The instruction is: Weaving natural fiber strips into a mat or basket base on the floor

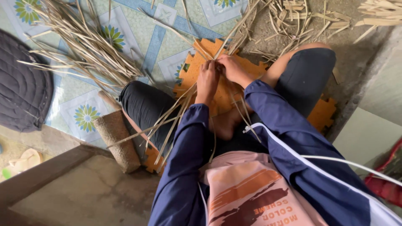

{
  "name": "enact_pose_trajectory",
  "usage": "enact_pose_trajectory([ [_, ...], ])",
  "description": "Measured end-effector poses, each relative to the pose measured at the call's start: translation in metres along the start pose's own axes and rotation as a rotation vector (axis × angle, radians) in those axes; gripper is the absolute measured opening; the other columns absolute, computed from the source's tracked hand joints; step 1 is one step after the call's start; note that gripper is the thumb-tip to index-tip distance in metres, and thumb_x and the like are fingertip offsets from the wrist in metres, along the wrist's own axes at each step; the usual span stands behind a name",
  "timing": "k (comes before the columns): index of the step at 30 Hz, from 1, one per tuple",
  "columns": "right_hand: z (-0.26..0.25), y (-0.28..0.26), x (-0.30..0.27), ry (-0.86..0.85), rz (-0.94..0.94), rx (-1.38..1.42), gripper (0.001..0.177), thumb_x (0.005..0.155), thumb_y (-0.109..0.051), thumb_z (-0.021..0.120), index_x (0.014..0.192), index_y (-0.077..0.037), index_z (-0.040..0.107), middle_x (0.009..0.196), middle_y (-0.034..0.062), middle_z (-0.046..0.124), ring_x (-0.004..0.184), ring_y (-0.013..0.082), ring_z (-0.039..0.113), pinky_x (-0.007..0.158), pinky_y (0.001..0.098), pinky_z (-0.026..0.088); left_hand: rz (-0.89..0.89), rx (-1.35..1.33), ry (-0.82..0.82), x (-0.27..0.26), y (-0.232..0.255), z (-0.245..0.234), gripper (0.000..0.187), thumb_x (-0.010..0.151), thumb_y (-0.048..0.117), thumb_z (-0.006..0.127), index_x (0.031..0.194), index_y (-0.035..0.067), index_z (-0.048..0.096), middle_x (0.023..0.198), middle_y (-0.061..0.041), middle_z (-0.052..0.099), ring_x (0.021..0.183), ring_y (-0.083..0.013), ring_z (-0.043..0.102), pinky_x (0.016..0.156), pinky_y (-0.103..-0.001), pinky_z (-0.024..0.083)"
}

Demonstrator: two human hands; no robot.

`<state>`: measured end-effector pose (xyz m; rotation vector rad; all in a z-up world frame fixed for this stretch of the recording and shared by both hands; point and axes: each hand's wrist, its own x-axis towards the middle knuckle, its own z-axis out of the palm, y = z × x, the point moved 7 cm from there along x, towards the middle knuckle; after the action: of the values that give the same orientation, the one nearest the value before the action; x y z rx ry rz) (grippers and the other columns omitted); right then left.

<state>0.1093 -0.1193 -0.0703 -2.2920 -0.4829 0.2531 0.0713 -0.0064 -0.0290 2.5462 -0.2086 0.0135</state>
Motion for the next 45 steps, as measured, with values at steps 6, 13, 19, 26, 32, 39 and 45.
enact_pose_trajectory([
  [6,-0.041,-0.037,0.004,-0.018,0.095,0.074,0.024,0.095,0.002,0.059,0.110,-0.003,0.076,0.105,0.0197,0.076,0.103,0.0429,0.070,0.090,0.0520,0.056,0.140,0.040,0.197,-0.005,0.012,-0.005,0.042,0.078,0.016,0.079,0.117,0.001,0.072,0.120,-0.015,0.069,0.113,-0.0286,0.063,0.096,-0.033,0.057],
  [13,-0.051,0.051,-0.011,0.316,0.328,0.215,0.014,0.093,-0.022,0.072,0.103,-0.025,0.081,0.081,-0.0028,0.077,0.086,0.0190,0.076,0.078,0.0333,0.061,0.076,0.074,0.214,-0.012,0.010,-0.007,0.022,0.088,0.019,0.072,0.108,0.010,0.075,0.125,-0.008,0.067,0.119,-0.0244,0.060,0.087,-0.030,0.061],
  [19,-0.049,0.088,-0.029,0.382,0.459,0.141,0.015,0.083,-0.024,0.081,0.097,-0.020,0.082,0.080,0.0013,0.077,0.078,0.0196,0.076,0.068,0.0324,0.060,0.094,0.127,0.284,-0.014,0.007,0.000,0.017,0.089,0.021,0.070,0.105,0.015,0.075,0.123,-0.005,0.069,0.118,-0.0217,0.062,0.085,-0.029,0.063],
  [26,-0.015,0.129,-0.010,0.390,0.528,0.218,0.031,0.077,-0.025,0.083,0.106,-0.014,0.080,0.080,0.0005,0.075,0.073,0.0135,0.073,0.066,0.0288,0.059,0.109,0.147,0.271,-0.016,0.003,0.005,0.019,0.091,0.021,0.069,0.109,0.017,0.074,0.126,-0.010,0.067,0.120,-0.0261,0.061,0.093,-0.032,0.060],
  [32,-0.016,0.122,-0.008,0.407,0.487,0.292,0.047,0.074,-0.020,0.088,0.117,-0.009,0.075,0.084,0.0060,0.073,0.076,0.0191,0.074,0.069,0.0328,0.060,0.091,0.145,0.227,-0.016,0.004,0.011,0.019,0.090,0.024,0.069,0.109,0.023,0.074,0.131,-0.010,0.065,0.125,-0.0265,0.059,0.099,-0.034,0.056],
  [39,-0.050,0.071,-0.005,0.377,0.436,0.118,0.049,0.091,-0.010,0.078,0.137,-0.007,0.059,0.074,0.0047,0.065,0.069,0.0232,0.063,0.069,0.0421,0.053,0.111,0.123,0.179,-0.020,0.010,0.002,0.032,0.092,0.014,0.063,0.122,0.020,0.072,0.142,-0.011,0.059,0.125,-0.0325,0.055,0.084,-0.045,0.060],
  [45,-0.017,0.164,-0.008,0.444,0.596,0.125,0.029,0.079,-0.031,0.087,0.100,-0.015,0.076,0.075,-0.0008,0.073,0.074,0.0169,0.074,0.063,0.0339,0.059,0.081,0.182,0.203,-0.021,0.006,0.006,0.020,0.091,0.024,0.069,0.111,0.025,0.075,0.135,-0.009,0.065,0.128,-0.0261,0.059,0.095,-0.036,0.057],
])
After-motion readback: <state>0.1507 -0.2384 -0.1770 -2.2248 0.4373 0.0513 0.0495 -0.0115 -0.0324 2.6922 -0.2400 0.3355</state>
